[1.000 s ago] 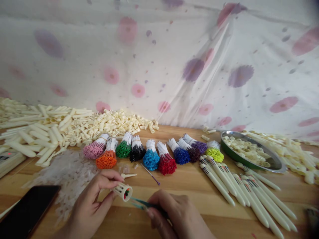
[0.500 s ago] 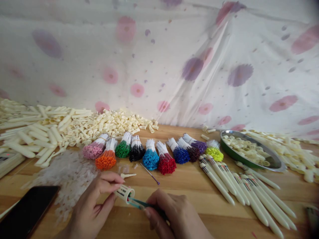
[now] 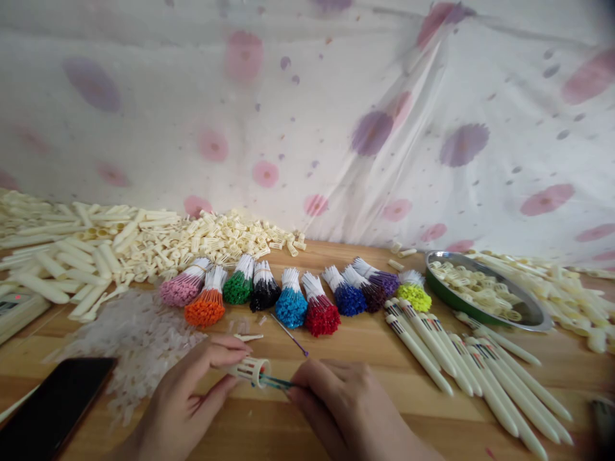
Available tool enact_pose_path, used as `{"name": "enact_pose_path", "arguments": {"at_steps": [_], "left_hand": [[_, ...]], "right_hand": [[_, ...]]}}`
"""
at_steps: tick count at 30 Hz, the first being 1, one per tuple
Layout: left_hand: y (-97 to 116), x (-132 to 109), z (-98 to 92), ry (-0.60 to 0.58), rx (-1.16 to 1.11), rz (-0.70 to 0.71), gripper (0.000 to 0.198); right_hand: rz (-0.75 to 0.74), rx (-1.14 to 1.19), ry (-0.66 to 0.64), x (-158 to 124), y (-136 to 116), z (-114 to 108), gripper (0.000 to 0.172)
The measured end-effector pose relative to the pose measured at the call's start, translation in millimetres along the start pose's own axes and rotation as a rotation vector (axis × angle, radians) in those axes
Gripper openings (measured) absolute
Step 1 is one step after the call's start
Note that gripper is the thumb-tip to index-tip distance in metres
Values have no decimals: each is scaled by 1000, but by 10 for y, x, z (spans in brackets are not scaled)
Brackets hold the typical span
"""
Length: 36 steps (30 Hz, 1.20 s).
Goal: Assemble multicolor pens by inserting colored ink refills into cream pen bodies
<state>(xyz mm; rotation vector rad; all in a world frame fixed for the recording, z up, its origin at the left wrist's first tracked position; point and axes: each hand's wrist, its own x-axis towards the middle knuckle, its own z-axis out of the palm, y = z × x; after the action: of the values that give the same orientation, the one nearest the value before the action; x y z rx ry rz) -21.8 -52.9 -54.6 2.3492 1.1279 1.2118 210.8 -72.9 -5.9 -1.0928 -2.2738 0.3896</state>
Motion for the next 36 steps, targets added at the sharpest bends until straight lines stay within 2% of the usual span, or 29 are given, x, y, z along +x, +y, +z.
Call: {"name": "enact_pose_path", "arguments": {"at_steps": [5,9,16,23,29,36], "left_hand": [[61,50,-23,-59,4,6,32],[103,82,-30,-57,0,31,33],[140,124,-35,-30,13,102,35],[149,131,-43,-33,44,114,37],[135,127,-51,-16,43,80,34],[137,121,-18,67,-61,13,28]], "right_hand": [[-68,-148,-56,28,81,-113,27],[-143,-203,-77,60,65,-208,32],[-248,-246,-60,47,86,-155,37],[-222,-239,-16,25,88,-157,38],[-328,-271,21,41,121,-122,29],[-224,-272,13,71,78,-195,34]]}}
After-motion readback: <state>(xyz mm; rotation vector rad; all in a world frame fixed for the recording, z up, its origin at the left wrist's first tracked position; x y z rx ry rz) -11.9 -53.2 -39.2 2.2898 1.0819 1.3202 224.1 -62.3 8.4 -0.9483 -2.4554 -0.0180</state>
